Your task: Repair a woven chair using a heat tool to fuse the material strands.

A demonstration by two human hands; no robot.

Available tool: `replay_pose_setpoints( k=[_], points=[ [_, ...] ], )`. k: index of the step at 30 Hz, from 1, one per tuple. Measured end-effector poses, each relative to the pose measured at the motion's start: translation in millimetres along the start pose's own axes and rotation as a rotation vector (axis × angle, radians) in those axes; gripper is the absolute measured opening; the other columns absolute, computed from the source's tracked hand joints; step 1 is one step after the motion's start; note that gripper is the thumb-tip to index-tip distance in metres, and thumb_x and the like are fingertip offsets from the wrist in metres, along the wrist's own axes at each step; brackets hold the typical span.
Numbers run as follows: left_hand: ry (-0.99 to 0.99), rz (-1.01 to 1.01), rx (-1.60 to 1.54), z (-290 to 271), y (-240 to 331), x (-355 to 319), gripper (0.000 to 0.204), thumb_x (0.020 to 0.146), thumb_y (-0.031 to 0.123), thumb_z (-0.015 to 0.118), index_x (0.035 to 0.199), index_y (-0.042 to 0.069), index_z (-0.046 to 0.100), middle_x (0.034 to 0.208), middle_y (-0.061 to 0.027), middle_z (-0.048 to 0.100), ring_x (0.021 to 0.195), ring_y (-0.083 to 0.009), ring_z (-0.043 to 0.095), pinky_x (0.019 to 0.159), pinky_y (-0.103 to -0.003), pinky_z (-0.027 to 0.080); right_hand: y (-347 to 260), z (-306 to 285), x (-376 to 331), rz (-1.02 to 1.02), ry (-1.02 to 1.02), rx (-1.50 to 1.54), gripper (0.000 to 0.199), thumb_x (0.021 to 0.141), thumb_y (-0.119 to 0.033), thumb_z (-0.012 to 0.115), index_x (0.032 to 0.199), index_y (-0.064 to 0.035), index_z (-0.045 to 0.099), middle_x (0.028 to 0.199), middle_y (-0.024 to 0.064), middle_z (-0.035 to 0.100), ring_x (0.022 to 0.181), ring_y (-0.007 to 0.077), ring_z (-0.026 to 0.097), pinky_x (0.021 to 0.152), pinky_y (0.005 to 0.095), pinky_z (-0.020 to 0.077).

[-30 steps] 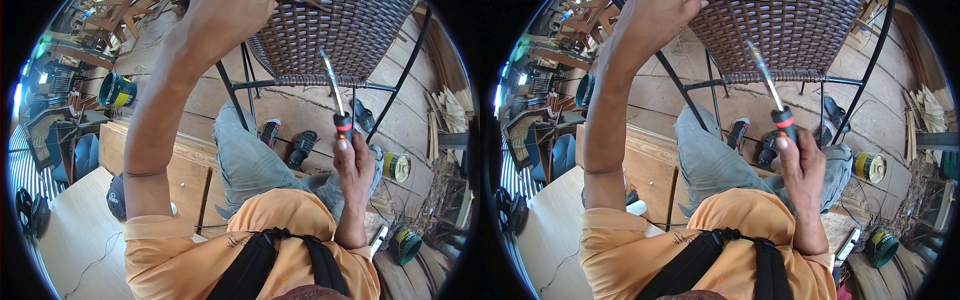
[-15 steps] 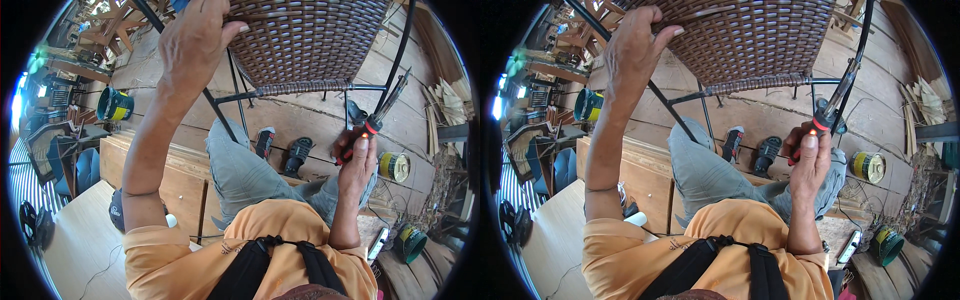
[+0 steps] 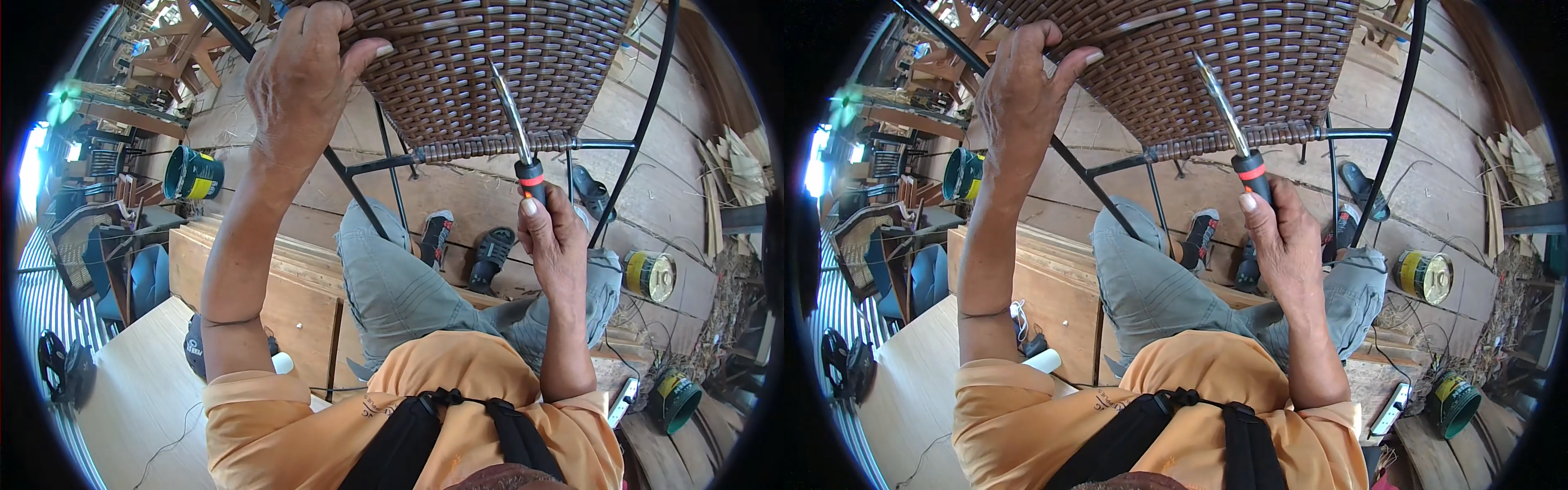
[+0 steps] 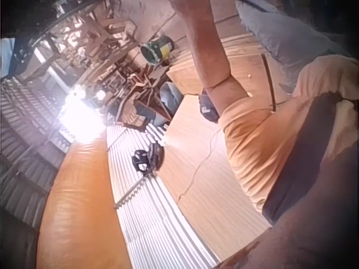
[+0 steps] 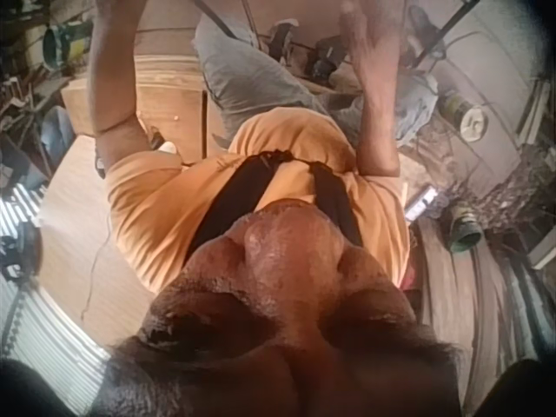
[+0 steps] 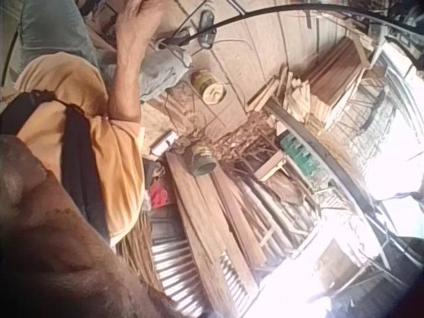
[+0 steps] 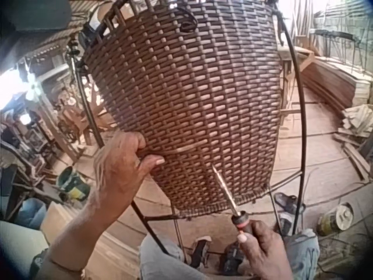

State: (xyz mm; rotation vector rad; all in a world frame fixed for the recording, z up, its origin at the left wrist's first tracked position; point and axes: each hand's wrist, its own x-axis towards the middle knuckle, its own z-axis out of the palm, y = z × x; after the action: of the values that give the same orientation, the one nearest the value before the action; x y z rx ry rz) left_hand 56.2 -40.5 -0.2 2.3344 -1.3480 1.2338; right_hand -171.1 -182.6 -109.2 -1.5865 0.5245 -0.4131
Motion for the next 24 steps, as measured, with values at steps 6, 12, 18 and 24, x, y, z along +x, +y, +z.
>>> replay_pose_setpoints(
  k=[6, 12, 18, 24],
  points=[
    [0.391, 0.137, -0.982, 25, -4, 3, 0.033, 0.07, 0.015, 0.076, 0.088, 0.004, 0.051, 0.082, -0.0136, 0.051, 0.075, -0.0311, 0.053, 0.064, -0.039, 0.042, -21, 6, 6, -0.01, -0.063, -0.126, 0.033, 0.093, -0.03, 0.056, 0.102, 0.002, 0.056, 0.063, 0.0033, 0.05, 0.058, 0.0099, 0.047, 0.053, 0.0258, 0.0408],
    [-0.048, -0.032, -0.192, -23, 10, 9, 0.035, 0.069, 0.014, 0.078, 0.088, 0.004, 0.05, 0.083, -0.013, 0.05, 0.074, -0.0293, 0.052, 0.063, -0.038, 0.042, -31, 11, 8, 0.001, -0.041, -0.08, 0.03, 0.095, -0.032, 0.053, 0.098, -0.0021, 0.056, 0.062, -0.0034, 0.044, 0.051, 0.0038, 0.038, 0.045, 0.0189, 0.0294],
    [-0.482, -0.354, -0.117, -59, 44, 42, 0.031, 0.081, 0.027, 0.069, 0.073, 0.003, 0.05, 0.063, -0.0107, 0.047, 0.057, -0.0288, 0.047, 0.054, -0.039, 0.041, -30, 9, 1, 0.023, -0.019, -0.04, 0.031, 0.095, -0.033, 0.052, 0.098, -0.002, 0.057, 0.061, -0.0041, 0.041, 0.049, 0.0034, 0.036, 0.043, 0.0198, 0.0262],
    [-0.159, 0.046, -0.363, -41, 37, 55, 0.032, 0.089, 0.03, 0.057, 0.074, 0.002, 0.059, 0.064, -0.015, 0.055, 0.057, -0.0332, 0.054, 0.054, -0.042, 0.044, -33, 11, -8, 0.022, -0.026, -0.016, 0.03, 0.096, -0.031, 0.051, 0.099, -0.0014, 0.056, 0.06, -0.0038, 0.041, 0.048, 0.0032, 0.034, 0.042, 0.0195, 0.0248]
  ],
)
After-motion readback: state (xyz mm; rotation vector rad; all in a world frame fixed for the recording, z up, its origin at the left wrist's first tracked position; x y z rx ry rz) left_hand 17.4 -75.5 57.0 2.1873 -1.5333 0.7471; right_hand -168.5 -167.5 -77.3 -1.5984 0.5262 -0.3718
